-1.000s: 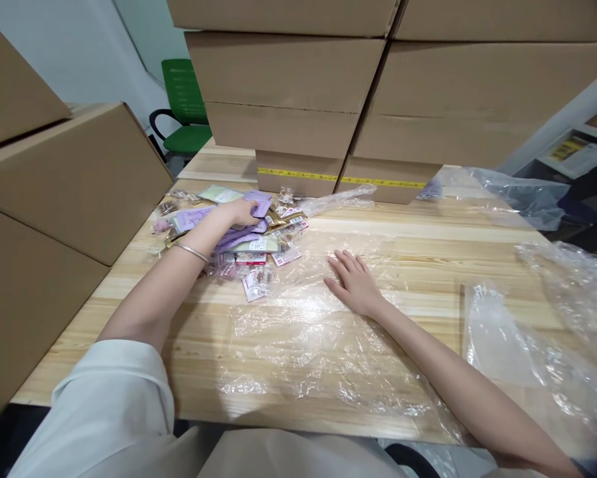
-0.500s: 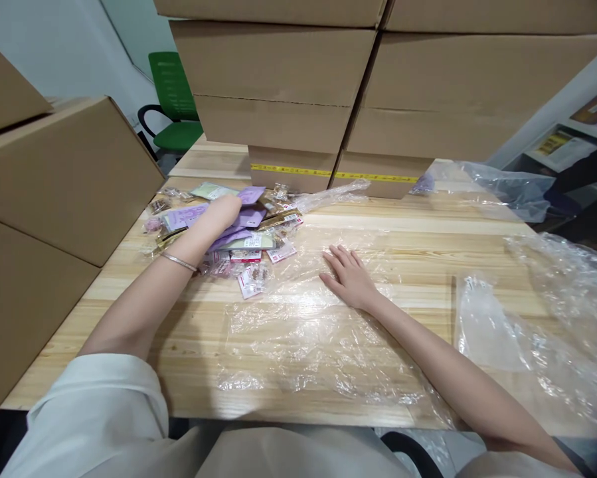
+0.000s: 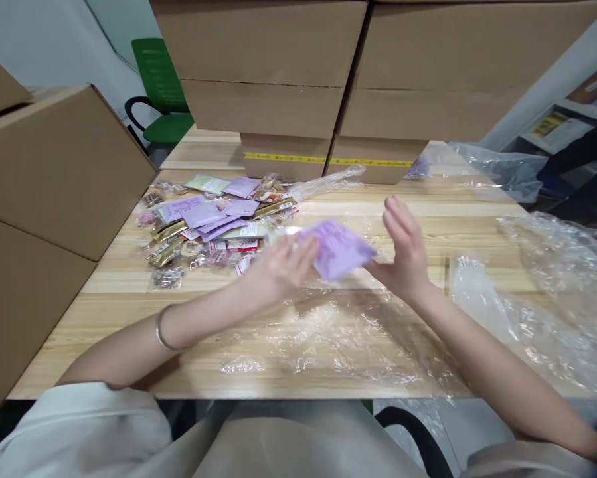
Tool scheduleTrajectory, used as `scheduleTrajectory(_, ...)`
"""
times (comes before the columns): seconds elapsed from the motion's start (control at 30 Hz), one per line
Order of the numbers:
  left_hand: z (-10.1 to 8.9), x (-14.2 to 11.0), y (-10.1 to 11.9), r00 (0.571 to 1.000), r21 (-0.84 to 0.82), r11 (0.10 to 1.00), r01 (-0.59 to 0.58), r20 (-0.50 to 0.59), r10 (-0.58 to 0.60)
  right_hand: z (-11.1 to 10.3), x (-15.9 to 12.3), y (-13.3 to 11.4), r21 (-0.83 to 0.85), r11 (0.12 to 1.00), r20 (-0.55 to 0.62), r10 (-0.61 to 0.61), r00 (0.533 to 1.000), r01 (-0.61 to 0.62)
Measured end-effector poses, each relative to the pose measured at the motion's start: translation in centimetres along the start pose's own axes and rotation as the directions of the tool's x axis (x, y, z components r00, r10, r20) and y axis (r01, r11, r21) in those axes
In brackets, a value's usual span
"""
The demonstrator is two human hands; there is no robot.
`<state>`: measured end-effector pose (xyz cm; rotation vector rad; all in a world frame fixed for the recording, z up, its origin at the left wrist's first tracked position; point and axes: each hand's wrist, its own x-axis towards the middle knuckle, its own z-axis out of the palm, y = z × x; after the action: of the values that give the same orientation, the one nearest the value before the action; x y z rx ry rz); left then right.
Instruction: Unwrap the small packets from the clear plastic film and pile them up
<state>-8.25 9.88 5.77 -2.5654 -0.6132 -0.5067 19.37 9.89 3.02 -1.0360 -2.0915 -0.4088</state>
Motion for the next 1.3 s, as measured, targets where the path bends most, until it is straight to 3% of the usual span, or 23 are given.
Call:
scheduleTrajectory(0.03,0.7,-0.3,1.6,0.999,-0.009,0.999,-0.045,-0.031,0.045,-1.2,-0.3,-0.3,0.032,0.995,0.077,-0.096,0.992,0.094)
scheduleTrajectory(0.1,2.4,-0.9,3.8,0.994,-0.044,0.995,-0.094,-0.052,0.092,-2.8,-1.6,-0.9,0.147,0.968,0.266,-0.238,0.934,0.205)
scheduleTrajectory(0.17,4.2,-1.5,4.7,0.991,-0.122,0.984,-0.132,-0.038,0.128,-3.1,-3.5,-1.6,0.241,0.951,0.404,-0.281,0.871,0.195)
scheduleTrajectory(0.27,6.4,-2.3,4.7,0.989,-0.283,0.956,-0.079,0.096,0.110,-2.5,-6.5,-2.1,0.265,0.962,0.515,-0.199,0.834,0.066)
scheduleTrajectory(0.37,7.4,-3.2,4.5,0.947,-0.374,0.910,0.181,0.314,-0.060,-2.2,-8.0,-1.9,0.220,0.961,0.633,-0.011,0.774,-0.166)
scheduleTrajectory(0.43,7.6,-3.8,4.7,0.907,-0.412,0.863,0.292,0.406,-0.113,-2.6,-8.2,-1.7,0.177,0.940,0.650,0.112,0.752,-0.293)
scheduleTrajectory(0.47,7.6,-4.0,5.0,0.896,-0.431,0.845,0.316,0.427,-0.117,-2.9,-8.2,-1.8,0.158,0.934,0.627,0.155,0.764,-0.319)
scheduleTrajectory(0.6,7.3,-3.9,6.2,0.867,-0.416,0.805,0.423,0.445,-0.226,-2.9,-7.7,-3.5,0.020,0.963,0.512,0.222,0.830,-0.270)
scheduleTrajectory(0.73,6.3,-2.9,6.6,0.843,-0.402,0.778,0.482,0.456,-0.286,-0.7,-6.7,-6.9,-0.071,0.984,0.623,0.170,0.763,-0.161)
scheduleTrajectory(0.83,5.2,-2.7,5.4,0.865,-0.420,0.792,0.443,0.432,-0.255,0.6,-5.4,-8.2,-0.006,0.993,0.687,0.089,0.722,-0.116)
scheduleTrajectory(0.9,4.2,-3.4,3.5,0.906,-0.476,0.801,0.364,0.380,-0.186,0.1,-4.7,-7.5,0.111,0.985,0.699,0.018,0.715,-0.133)
scheduleTrajectory(1.0,2.1,-6.2,-0.4,0.944,-0.519,0.820,0.241,0.323,-0.072,-2.9,-5.3,-4.0,0.230,0.951,0.674,-0.004,0.739,-0.205)
scheduleTrajectory(1.07,0.5,-8.9,-2.9,0.937,-0.444,0.868,0.222,0.344,-0.063,-5.4,-7.1,-0.8,0.052,0.967,0.609,0.166,0.776,-0.248)
scheduleTrajectory(1.13,-0.5,-11.9,-4.6,0.916,-0.310,0.937,0.162,0.400,-0.026,-7.6,-9.9,2.2,-0.173,0.969,0.577,0.243,0.780,-0.174)
scheduleTrajectory(1.2,-0.9,-14.5,-5.4,0.895,-0.266,0.962,0.068,0.441,0.058,-8.9,-12.7,4.4,-0.244,0.967,0.608,0.215,0.765,-0.078)
scheduleTrajectory(1.3,-0.3,-16.8,-5.4,0.901,-0.264,0.962,-0.063,0.399,0.168,-9.4,-15.5,5.6,-0.216,0.976,0.652,0.163,0.741,-0.025)
